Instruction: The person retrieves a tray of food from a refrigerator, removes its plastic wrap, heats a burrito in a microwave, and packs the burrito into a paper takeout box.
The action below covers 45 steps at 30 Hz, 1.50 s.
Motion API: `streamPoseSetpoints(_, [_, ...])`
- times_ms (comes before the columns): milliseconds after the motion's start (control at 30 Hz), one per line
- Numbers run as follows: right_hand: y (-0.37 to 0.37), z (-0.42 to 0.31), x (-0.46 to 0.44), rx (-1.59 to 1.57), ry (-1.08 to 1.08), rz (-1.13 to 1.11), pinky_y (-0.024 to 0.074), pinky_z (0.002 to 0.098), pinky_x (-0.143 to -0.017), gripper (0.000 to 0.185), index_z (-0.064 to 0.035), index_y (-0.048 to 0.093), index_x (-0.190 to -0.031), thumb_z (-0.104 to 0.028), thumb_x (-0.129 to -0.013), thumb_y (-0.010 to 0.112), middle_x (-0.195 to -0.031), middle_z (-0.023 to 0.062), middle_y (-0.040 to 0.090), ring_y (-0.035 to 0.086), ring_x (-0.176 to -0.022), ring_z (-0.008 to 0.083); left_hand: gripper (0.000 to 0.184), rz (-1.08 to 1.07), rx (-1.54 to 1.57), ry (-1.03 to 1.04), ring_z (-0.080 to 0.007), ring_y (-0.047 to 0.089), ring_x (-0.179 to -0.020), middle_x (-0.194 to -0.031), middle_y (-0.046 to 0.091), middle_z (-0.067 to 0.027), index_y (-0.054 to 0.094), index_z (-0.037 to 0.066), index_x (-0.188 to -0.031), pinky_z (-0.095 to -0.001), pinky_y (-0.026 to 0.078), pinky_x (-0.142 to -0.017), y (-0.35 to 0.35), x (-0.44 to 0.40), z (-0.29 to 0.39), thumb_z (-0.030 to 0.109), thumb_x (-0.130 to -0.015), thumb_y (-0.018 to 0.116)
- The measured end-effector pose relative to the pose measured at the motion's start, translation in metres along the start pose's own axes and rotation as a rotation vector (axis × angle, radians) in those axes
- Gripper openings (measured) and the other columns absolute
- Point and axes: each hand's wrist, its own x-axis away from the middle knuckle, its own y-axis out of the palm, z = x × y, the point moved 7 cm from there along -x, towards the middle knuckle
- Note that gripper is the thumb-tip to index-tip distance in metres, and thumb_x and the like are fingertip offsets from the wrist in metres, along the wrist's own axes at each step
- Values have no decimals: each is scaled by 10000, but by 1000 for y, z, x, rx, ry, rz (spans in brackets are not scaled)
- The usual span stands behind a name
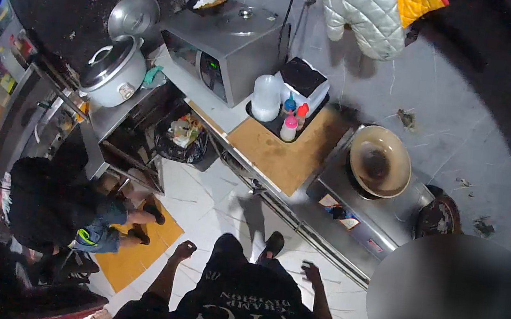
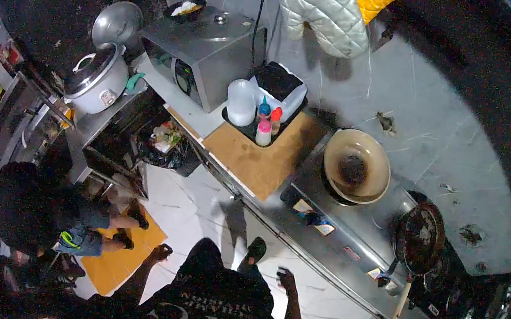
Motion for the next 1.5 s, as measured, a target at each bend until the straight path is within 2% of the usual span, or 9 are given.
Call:
streamPoseSetpoints(300, [58, -163, -20, 44, -313, -82, 502, 312, -655, 370, -161, 547, -1267, -242, -907, 584, -988, 45, 662, 640, -859, 150, 259, 83, 224, 2, -183, 649, -582, -808, 674, -83, 610, 63, -1056, -320, 515, -557, -46, -113, 38, 247, -874, 626])
streamPoseSetpoints(633, [103, -10, 10, -595, -56, 526, 474, 251, -465, 281, -116, 606, -1141, -111, -860, 610, -850, 63, 662, 601, -586, 129, 84, 244, 447, 632, -119, 531, -771, -830, 592, -33, 610, 50, -910, -270, 436, -690, -292, -338, 340, 132, -905, 591])
streamPoseSetpoints(733, [160, -16, 45, 305, -629, 1012, 507, 321, -547, 288, -120, 654, -1114, -206, -839, 653, -835, 101, 687, 608, -571, 161, 96, 233, 372, 811, -125, 538, -783, -850, 597, -39, 613, 46, -926, -276, 441, -699, -276, -382, 429, 135, -909, 583])
streamPoseSetpoints(767, [178, -26, 69, -75, -27, 884, 530, 348, -607, 301, -113, 663, -1103, -227, -825, 651, -838, 115, 699, 651, -631, 175, 100, 227, 345, 846, -127, 541, -787, -856, 599, -41, 614, 45, -932, -278, 442, -702, -264, -389, 449, 137, -910, 581])
streamPoseSetpoints(800, [202, -37, 85, -245, 86, 807, 537, 330, -629, 302, -118, 666, -1101, -224, -820, 639, -882, 112, 709, 675, -682, 178, 104, 208, 321, 881, -129, 544, -791, -863, 600, -43, 615, 44, -937, -280, 444, -706, -249, -393, 472, 138, -911, 578])
streamPoseSetpoints(1100, [383, 30, 133, -642, 286, 1025, 522, 386, -687, 400, -149, 656, -1137, -309, -770, 658, -807, 134, 693, 666, -700, 249, 148, 4, 205, 1044, -147, 567, -827, -923, 616, -61, 623, 33, -986, -297, 457, -734, -156, -337, 543, 149, -922, 556])
streamPoseSetpoints(1233, [428, 52, 151, -692, 365, 953, 497, 441, -872, 414, -163, 644, -1153, -331, -776, 656, -1058, 180, 659, 640, -949, 334, 170, -24, 188, 1084, -155, 577, -843, -950, 623, -69, 627, 28, -1008, -305, 463, -747, -143, -300, 545, 153, -928, 546])
streamPoseSetpoints(1333, [440, 68, 151, -554, 313, 1033, 527, 377, -760, 398, -135, 650, -1141, -303, -781, 653, -864, 121, 712, 683, -795, 253, 186, -28, 159, 1100, -162, 585, -855, -970, 628, -75, 630, 24, -1024, -311, 467, -756, -142, -284, 538, 157, -931, 539])
streamPoseSetpoints(1500, [460, 71, 175, -689, 298, 1091, 517, 386, -814, 385, -108, 624, -1155, -255, -801, 654, -1001, 158, 695, 675, -883, 279, 214, -32, 142, 1108, -172, 597, -875, -1003, 637, -86, 635, 18, -1051, -321, 475, -772, -150, -270, 532, 163, -938, 526])
